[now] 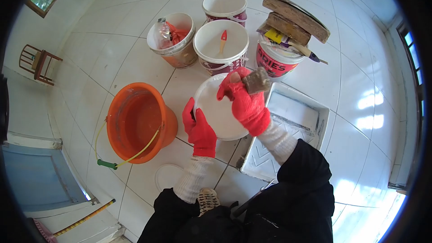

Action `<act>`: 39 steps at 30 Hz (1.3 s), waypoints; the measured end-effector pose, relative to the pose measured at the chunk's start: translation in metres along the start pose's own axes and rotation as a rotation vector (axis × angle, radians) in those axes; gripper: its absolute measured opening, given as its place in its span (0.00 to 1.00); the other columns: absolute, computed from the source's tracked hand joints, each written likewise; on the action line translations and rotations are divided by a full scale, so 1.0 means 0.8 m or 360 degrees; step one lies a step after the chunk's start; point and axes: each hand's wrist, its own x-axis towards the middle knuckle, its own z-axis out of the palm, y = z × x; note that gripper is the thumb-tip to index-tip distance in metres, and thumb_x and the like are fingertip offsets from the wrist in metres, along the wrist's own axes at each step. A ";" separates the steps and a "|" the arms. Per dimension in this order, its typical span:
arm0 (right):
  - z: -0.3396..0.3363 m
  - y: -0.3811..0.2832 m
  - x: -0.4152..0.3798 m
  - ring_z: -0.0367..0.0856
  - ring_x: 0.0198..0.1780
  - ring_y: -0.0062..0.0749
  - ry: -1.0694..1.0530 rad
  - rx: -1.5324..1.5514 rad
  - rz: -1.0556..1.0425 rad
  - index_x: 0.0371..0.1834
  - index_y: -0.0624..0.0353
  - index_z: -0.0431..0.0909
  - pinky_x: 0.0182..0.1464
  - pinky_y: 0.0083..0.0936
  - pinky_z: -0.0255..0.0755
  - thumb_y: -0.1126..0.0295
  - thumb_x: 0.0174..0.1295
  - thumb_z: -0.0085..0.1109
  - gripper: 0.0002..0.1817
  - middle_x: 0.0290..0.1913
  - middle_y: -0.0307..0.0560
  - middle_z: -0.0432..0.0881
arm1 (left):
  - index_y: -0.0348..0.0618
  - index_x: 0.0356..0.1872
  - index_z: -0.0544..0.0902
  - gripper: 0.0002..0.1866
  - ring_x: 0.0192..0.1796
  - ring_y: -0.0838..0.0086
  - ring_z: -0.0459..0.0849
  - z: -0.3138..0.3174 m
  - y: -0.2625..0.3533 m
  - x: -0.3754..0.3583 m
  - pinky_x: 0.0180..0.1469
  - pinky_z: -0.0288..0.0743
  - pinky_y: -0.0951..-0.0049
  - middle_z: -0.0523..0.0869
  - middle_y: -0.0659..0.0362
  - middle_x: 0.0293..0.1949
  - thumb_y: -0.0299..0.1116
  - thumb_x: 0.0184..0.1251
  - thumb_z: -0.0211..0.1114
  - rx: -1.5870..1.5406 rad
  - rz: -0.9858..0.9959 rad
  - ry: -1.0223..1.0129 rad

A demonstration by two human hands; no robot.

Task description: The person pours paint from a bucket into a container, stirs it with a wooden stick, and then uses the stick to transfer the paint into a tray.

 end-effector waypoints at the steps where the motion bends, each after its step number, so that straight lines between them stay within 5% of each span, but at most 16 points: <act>1: 0.008 0.001 -0.006 0.76 0.24 0.29 0.0015 0.0268 0.0032 0.28 0.62 0.69 0.28 0.23 0.70 0.59 0.68 0.51 0.17 0.26 0.48 0.76 | 0.36 0.62 0.69 0.19 0.61 0.66 0.72 -0.001 -0.001 0.000 0.64 0.65 0.67 0.73 0.52 0.59 0.26 0.71 0.50 -0.0002 0.0007 0.0004; 3: 0.017 -0.011 -0.018 0.76 0.24 0.30 0.0164 0.0368 0.0143 0.27 0.60 0.67 0.28 0.24 0.70 0.60 0.68 0.50 0.16 0.25 0.48 0.75 | 0.37 0.62 0.69 0.19 0.60 0.66 0.72 -0.003 -0.003 -0.002 0.63 0.66 0.68 0.73 0.53 0.59 0.26 0.71 0.50 -0.0001 0.0010 0.0000; 6: 0.003 -0.031 -0.025 0.76 0.22 0.31 -0.0225 0.0325 0.0622 0.28 0.63 0.70 0.26 0.25 0.71 0.63 0.67 0.48 0.14 0.24 0.47 0.75 | 0.35 0.61 0.69 0.19 0.62 0.61 0.71 -0.002 -0.003 0.000 0.64 0.64 0.64 0.72 0.50 0.60 0.28 0.71 0.48 -0.0133 -0.0050 -0.0004; 10: -0.013 -0.058 0.001 0.73 0.15 0.27 -0.0182 -0.0274 0.0591 0.27 0.66 0.72 0.20 0.22 0.68 0.66 0.65 0.46 0.14 0.23 0.46 0.76 | 0.36 0.61 0.69 0.19 0.62 0.61 0.71 -0.004 -0.004 0.000 0.65 0.64 0.64 0.71 0.50 0.61 0.28 0.71 0.49 -0.0054 -0.0009 -0.0023; 19: -0.022 -0.032 0.022 0.77 0.20 0.28 -0.0082 -0.0306 0.0032 0.27 0.67 0.73 0.21 0.23 0.70 0.70 0.62 0.51 0.11 0.23 0.46 0.76 | 0.37 0.61 0.69 0.19 0.62 0.63 0.71 -0.002 0.003 -0.002 0.65 0.64 0.65 0.71 0.51 0.61 0.26 0.71 0.49 -0.0080 -0.0024 -0.0024; 23: -0.018 -0.033 -0.008 0.77 0.20 0.28 -0.0454 -0.0558 0.0024 0.24 0.66 0.75 0.26 0.23 0.70 0.73 0.61 0.49 0.10 0.20 0.44 0.77 | 0.36 0.61 0.69 0.19 0.61 0.63 0.72 -0.003 0.002 -0.003 0.64 0.65 0.65 0.72 0.51 0.59 0.27 0.71 0.49 -0.0156 -0.0070 -0.0029; 25: -0.019 -0.027 -0.019 0.69 0.16 0.23 -0.0545 -0.0440 -0.0153 0.26 0.63 0.71 0.20 0.19 0.61 0.46 0.69 0.46 0.28 0.18 0.44 0.76 | 0.36 0.61 0.69 0.19 0.61 0.64 0.72 -0.003 0.002 -0.001 0.63 0.65 0.65 0.72 0.51 0.59 0.27 0.71 0.49 -0.0154 -0.0059 -0.0029; 29: -0.021 -0.052 -0.027 0.69 0.16 0.23 -0.0382 -0.0184 0.0335 0.25 0.62 0.71 0.19 0.19 0.61 0.47 0.69 0.46 0.27 0.16 0.43 0.75 | 0.37 0.61 0.69 0.19 0.60 0.64 0.73 -0.004 -0.002 -0.001 0.63 0.66 0.66 0.72 0.51 0.59 0.27 0.71 0.49 -0.0042 -0.0001 -0.0024; 31: -0.039 -0.064 -0.011 0.77 0.20 0.29 -0.0230 -0.0295 0.0361 0.29 0.64 0.72 0.24 0.24 0.70 0.66 0.63 0.47 0.12 0.24 0.47 0.76 | 0.37 0.61 0.69 0.19 0.60 0.64 0.72 -0.003 -0.003 -0.002 0.63 0.66 0.66 0.72 0.51 0.59 0.27 0.71 0.49 -0.0069 0.0001 -0.0026; 35: -0.037 -0.028 0.006 0.76 0.19 0.29 0.0114 0.0002 0.0050 0.28 0.63 0.71 0.22 0.23 0.67 0.61 0.67 0.49 0.16 0.22 0.46 0.75 | 0.37 0.62 0.68 0.19 0.62 0.64 0.72 -0.002 0.002 -0.003 0.63 0.66 0.66 0.72 0.51 0.59 0.28 0.71 0.50 -0.0133 -0.0088 -0.0017; 37: -0.036 -0.004 -0.002 0.78 0.23 0.26 0.0000 0.0010 -0.0026 0.28 0.62 0.72 0.24 0.21 0.68 0.60 0.67 0.49 0.16 0.24 0.42 0.75 | 0.37 0.62 0.67 0.20 0.62 0.64 0.71 -0.002 0.005 -0.004 0.63 0.66 0.67 0.71 0.51 0.60 0.29 0.71 0.51 -0.0104 -0.0100 -0.0016; 39: -0.016 -0.020 -0.024 0.77 0.26 0.25 -0.0107 0.0105 0.0264 0.30 0.62 0.72 0.29 0.21 0.70 0.61 0.68 0.48 0.15 0.26 0.41 0.75 | 0.37 0.63 0.67 0.21 0.63 0.64 0.71 -0.004 0.009 -0.007 0.63 0.65 0.67 0.70 0.51 0.61 0.30 0.71 0.52 -0.0079 -0.0117 -0.0024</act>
